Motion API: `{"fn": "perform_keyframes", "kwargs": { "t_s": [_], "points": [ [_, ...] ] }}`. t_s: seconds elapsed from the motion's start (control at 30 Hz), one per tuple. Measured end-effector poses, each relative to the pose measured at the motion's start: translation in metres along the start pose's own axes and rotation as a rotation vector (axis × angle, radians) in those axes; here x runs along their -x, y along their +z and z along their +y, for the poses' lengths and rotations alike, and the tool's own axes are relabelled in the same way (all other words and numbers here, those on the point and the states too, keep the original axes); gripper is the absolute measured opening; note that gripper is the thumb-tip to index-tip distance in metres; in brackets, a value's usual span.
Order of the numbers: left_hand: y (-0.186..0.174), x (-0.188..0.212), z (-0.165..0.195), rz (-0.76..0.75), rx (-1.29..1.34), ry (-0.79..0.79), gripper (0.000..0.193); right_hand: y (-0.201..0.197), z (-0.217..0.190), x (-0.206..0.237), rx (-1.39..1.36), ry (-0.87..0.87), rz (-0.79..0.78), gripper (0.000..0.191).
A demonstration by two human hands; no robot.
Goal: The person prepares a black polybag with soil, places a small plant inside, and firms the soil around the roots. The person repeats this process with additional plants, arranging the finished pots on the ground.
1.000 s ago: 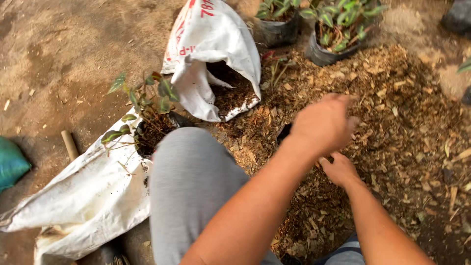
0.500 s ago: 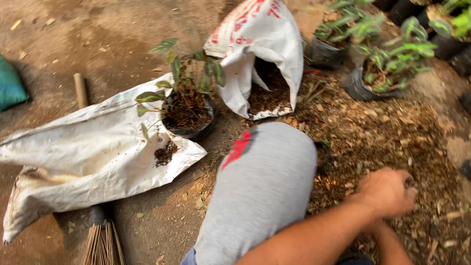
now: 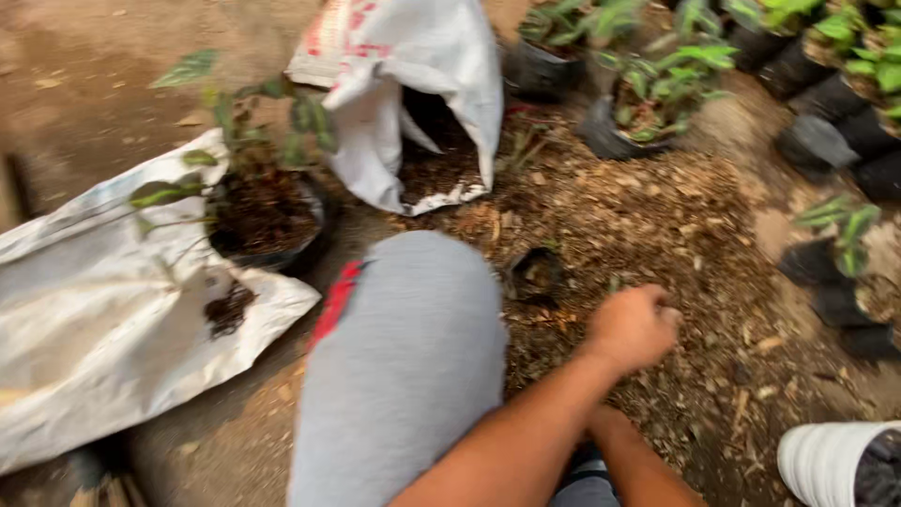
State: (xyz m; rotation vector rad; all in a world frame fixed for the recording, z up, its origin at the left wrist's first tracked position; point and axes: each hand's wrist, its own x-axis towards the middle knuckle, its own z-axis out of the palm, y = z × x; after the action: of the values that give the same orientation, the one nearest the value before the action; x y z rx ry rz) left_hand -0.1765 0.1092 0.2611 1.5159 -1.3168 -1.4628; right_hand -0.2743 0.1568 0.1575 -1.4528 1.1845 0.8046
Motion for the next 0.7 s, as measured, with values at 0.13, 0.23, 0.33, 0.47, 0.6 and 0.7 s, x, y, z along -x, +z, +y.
{"fn": "perform_keyframes", "kwargs": {
  "t_s": [0.13, 0.23, 0.33, 0.47, 0.6, 0.7],
  "points": [
    [-0.006, -0.002, -0.013, 0.069, -0.024, -0.065, 0.035, -0.025, 0.002, -0.002, 0.09, 0.063, 0.08, 0.035],
    [-0.009, -0.009, -0.022, 0.23, 0.083, 0.059, 0.03, -0.055, 0.003, 0.006, 0.069, 0.203, 0.439, 0.034],
    [-0.016, -0.032, -0.028, 0.392, 0.223, 0.134, 0.025, -0.076, -0.001, 0.016, -0.083, 0.283, 0.863, 0.038],
    [-0.059, -0.1, -0.042, 0.544, 0.339, 0.097, 0.027, -0.09, -0.01, 0.016, -0.299, 0.341, 0.843, 0.08],
    [-0.121, -0.164, -0.074, 0.579, 0.288, -0.15, 0.033, -0.09, -0.001, 0.001, -0.269, 0.312, 0.486, 0.098],
    [-0.152, -0.19, -0.105, 0.502, -0.122, -0.19, 0.036, -0.097, 0.016, -0.013, -0.238, 0.307, 0.403, 0.106]
  ]
}}
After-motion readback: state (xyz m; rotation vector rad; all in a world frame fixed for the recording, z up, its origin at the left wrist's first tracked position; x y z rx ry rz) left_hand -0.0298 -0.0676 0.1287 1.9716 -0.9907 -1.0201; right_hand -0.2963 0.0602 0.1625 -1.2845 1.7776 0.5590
